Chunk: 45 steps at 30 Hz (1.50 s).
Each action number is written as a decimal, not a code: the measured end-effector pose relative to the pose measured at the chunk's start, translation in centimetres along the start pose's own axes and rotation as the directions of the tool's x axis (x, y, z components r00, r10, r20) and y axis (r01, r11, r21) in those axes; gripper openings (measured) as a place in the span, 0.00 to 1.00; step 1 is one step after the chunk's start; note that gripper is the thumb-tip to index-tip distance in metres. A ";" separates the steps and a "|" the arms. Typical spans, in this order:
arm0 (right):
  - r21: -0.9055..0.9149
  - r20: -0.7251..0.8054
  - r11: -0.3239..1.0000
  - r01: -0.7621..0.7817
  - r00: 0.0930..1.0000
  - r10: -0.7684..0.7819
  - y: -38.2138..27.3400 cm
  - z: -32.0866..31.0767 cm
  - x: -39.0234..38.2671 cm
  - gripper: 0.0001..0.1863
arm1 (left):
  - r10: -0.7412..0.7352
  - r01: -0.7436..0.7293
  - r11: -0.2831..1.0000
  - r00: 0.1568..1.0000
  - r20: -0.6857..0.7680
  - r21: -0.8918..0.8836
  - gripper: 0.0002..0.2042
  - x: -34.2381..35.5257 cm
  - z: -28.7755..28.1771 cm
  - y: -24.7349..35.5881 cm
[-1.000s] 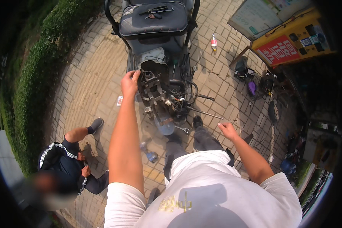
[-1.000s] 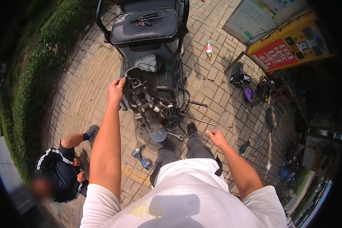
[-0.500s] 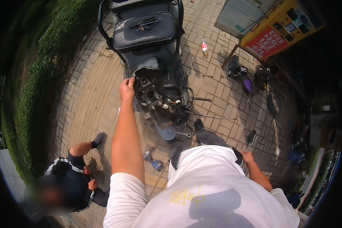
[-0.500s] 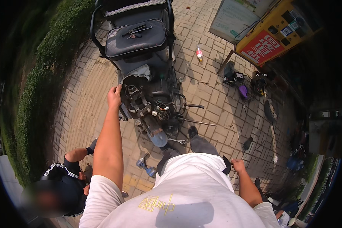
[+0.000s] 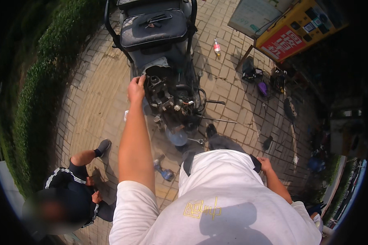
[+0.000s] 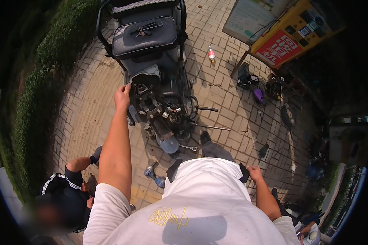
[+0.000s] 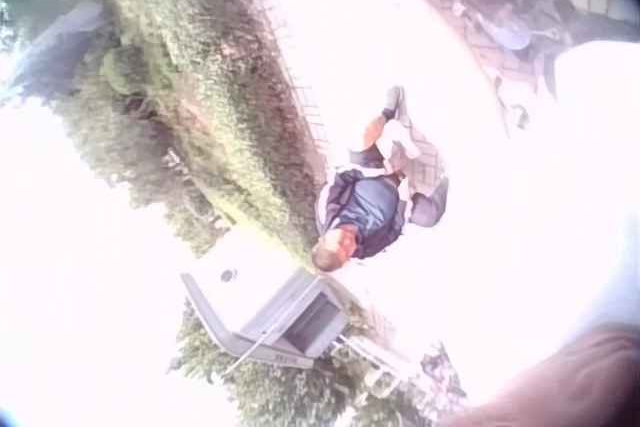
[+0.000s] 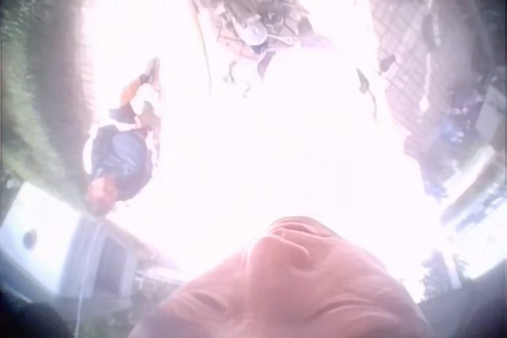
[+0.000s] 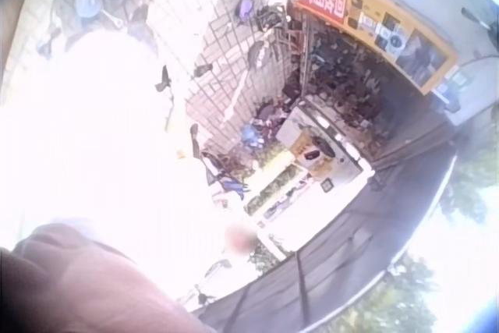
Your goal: The person works on the front assembly of a scooter, removing the handlebars and manipulating the wiring and internal components. They use a screwdriver to loosen fasteners and adjust parts within the exposed head area.
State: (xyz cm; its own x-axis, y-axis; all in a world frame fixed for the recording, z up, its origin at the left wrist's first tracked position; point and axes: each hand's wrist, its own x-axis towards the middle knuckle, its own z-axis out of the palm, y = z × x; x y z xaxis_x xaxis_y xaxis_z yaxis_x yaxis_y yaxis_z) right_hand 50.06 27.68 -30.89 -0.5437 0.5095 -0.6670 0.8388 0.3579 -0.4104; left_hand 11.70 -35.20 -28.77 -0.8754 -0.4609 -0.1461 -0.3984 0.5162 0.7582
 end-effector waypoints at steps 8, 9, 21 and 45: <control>0.051 0.071 0.996 0.078 0.994 -0.081 -1.7 0.8 -1.7 0.19 | -0.003 0.003 1.000 1.000 -0.001 0.006 0.22 0.4 -0.1 -0.3; 0.057 0.072 0.995 0.077 0.994 -0.081 -1.6 0.9 -1.7 0.19 | -0.013 0.013 1.000 1.000 0.018 0.004 0.22 0.5 -0.1 -0.2; -0.107 0.189 0.982 0.155 0.973 -0.133 -10.4 3.9 -0.1 0.17 | -0.040 0.040 0.999 0.999 0.002 -0.008 0.23 0.4 0.3 -0.1; 0.126 0.253 0.866 0.485 0.828 -0.501 -25.4 41.2 15.0 0.36 | -0.084 0.087 0.984 0.996 0.031 -0.154 0.21 -1.3 -1.4 1.8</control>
State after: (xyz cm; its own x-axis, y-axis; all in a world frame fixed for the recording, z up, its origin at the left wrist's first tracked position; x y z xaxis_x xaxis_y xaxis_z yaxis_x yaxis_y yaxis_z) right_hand 21.79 -6.02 -56.14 -0.8625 0.0448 -0.5041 0.4662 0.4578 -0.7570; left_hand 12.54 -34.71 -26.33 -0.8471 -0.4799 -0.2284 -0.4263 0.3567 0.8313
